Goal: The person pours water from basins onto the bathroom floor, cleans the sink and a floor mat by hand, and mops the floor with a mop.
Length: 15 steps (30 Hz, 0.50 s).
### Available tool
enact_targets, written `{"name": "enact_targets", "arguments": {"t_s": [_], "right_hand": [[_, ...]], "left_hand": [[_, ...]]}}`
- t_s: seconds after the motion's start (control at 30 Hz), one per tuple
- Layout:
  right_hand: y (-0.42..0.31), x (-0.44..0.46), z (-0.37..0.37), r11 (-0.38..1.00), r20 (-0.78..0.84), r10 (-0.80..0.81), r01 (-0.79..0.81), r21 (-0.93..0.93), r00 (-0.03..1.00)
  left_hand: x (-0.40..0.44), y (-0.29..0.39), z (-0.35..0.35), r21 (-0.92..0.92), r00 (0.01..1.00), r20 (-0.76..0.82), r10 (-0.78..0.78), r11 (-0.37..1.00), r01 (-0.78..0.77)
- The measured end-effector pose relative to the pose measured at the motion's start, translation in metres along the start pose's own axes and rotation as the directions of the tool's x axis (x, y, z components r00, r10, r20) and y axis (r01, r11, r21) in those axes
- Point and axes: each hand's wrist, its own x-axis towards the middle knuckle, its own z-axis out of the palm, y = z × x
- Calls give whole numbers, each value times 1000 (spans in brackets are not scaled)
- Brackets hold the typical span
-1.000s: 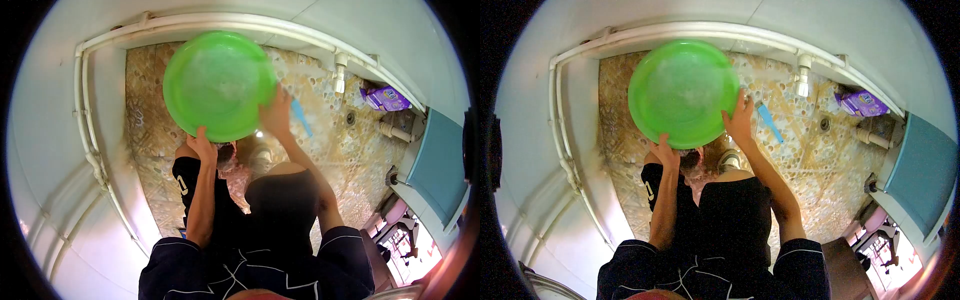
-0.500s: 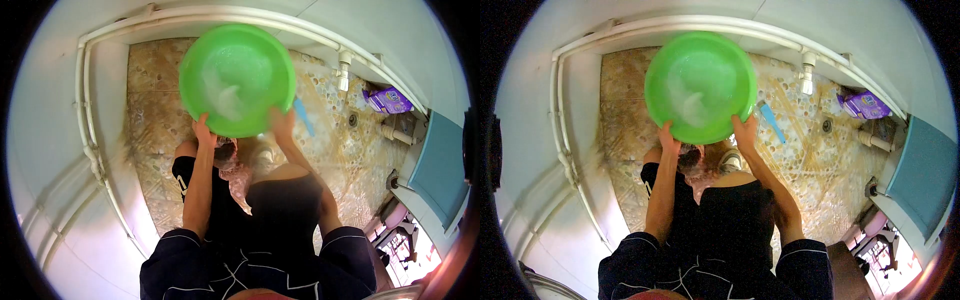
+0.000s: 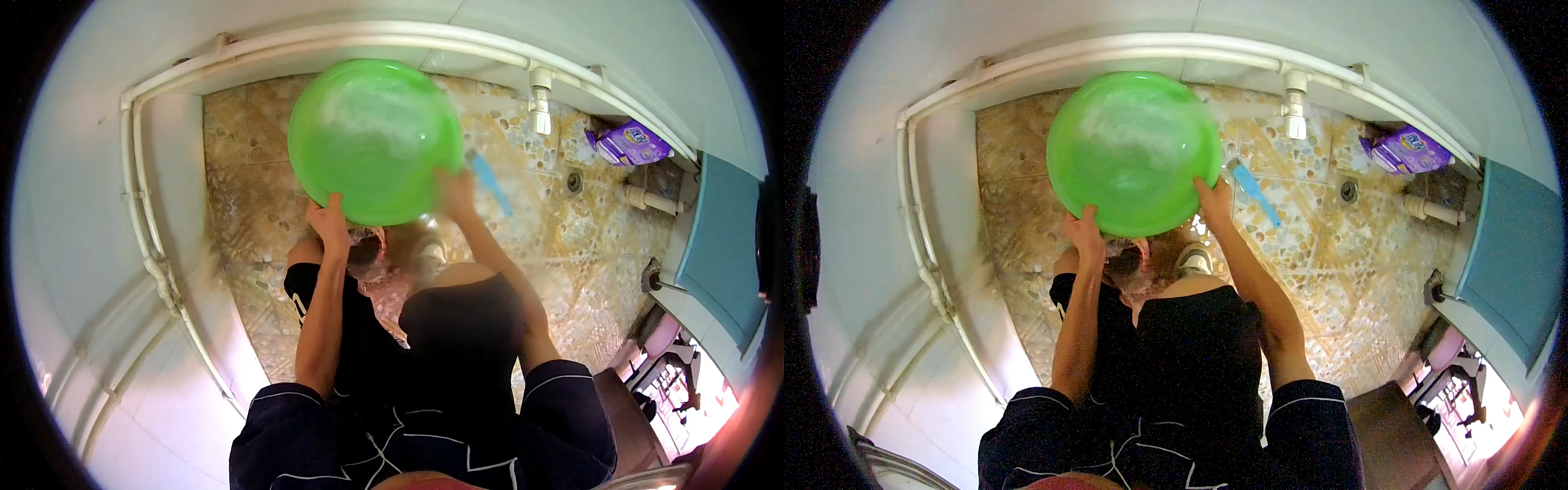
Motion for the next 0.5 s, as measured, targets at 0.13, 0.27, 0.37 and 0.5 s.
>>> {"name": "enact_targets", "arguments": {"t_s": [0.13,0.27,0.37,0.5], "right_hand": [[-45,16,-24,945,-31,319,-315,86,947],[-13,22,-33,951,-103,276,-287,-118,956],[-21,35,-34,941,-174,178,-220,-258,968],[-78,43,-30,845,-264,-355,186,-502,897]], "left_hand": [[8,-38,-19,161,980,100,-173,975,155],[11,-52,-23,389,971,13,-240,896,216],[6,-10,-9,480,993,113,-17,876,-40],[15,-3,13,310,943,287,171,914,-260]]}}
